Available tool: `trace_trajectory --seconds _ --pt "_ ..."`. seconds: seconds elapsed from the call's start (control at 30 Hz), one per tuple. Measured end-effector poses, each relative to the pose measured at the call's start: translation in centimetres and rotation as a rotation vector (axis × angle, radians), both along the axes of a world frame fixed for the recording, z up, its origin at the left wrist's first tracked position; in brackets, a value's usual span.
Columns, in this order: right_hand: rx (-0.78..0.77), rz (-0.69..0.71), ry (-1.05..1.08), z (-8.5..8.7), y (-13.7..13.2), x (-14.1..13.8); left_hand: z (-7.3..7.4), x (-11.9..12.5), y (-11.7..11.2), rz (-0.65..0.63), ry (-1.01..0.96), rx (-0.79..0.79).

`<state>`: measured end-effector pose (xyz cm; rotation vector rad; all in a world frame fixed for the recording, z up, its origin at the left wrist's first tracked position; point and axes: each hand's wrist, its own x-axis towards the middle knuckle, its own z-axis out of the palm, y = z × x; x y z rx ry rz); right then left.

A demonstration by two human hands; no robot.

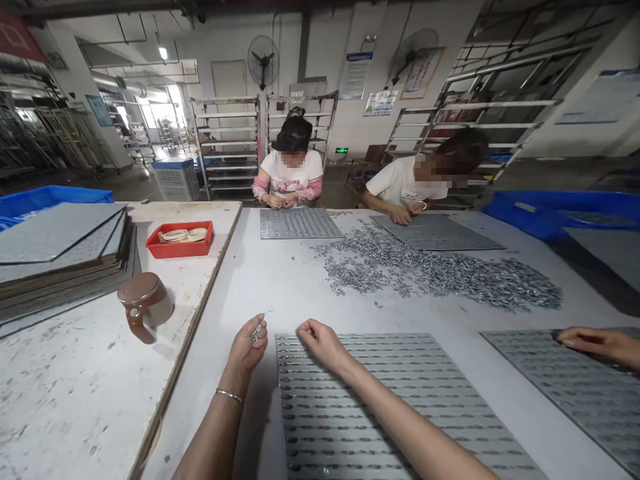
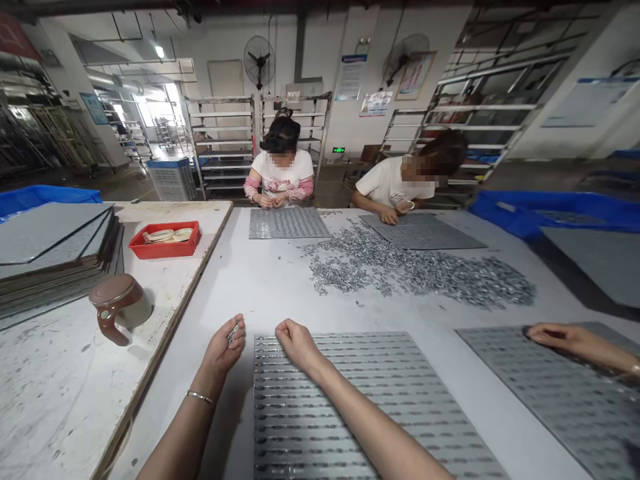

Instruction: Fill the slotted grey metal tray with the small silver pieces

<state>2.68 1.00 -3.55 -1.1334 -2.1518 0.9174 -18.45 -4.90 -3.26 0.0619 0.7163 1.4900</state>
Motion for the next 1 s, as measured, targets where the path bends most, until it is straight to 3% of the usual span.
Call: trace_trajectory --seconds 0.3,0.63,0.77,0.93,1.0 --pt "0.281 0.143 -0.263 -1.7 0.3 -1.0 -2.2 1.0 0.0 -0.034 0.192 0.110" --pt "0.500 0.224 -0.278 -3.1 -1.2 0.3 -2.1 2.3 0.0 -0.028 0.306 0.145" --pt "0.386 0.230 -0.127 -2.3 -1.2 0.8 -1.7 2.6 0.0 -0.042 0.331 0.146" --pt "0.172 -0.033 0.109 0.5 -1.0 0.4 -1.2 3.0 -0.5 -0.130 0.386 0.163" --pt "0.066 -0.045 0.163 1.5 -1.5 -0.3 -0.9 3.2 -0.7 -0.177 0.406 0.177"
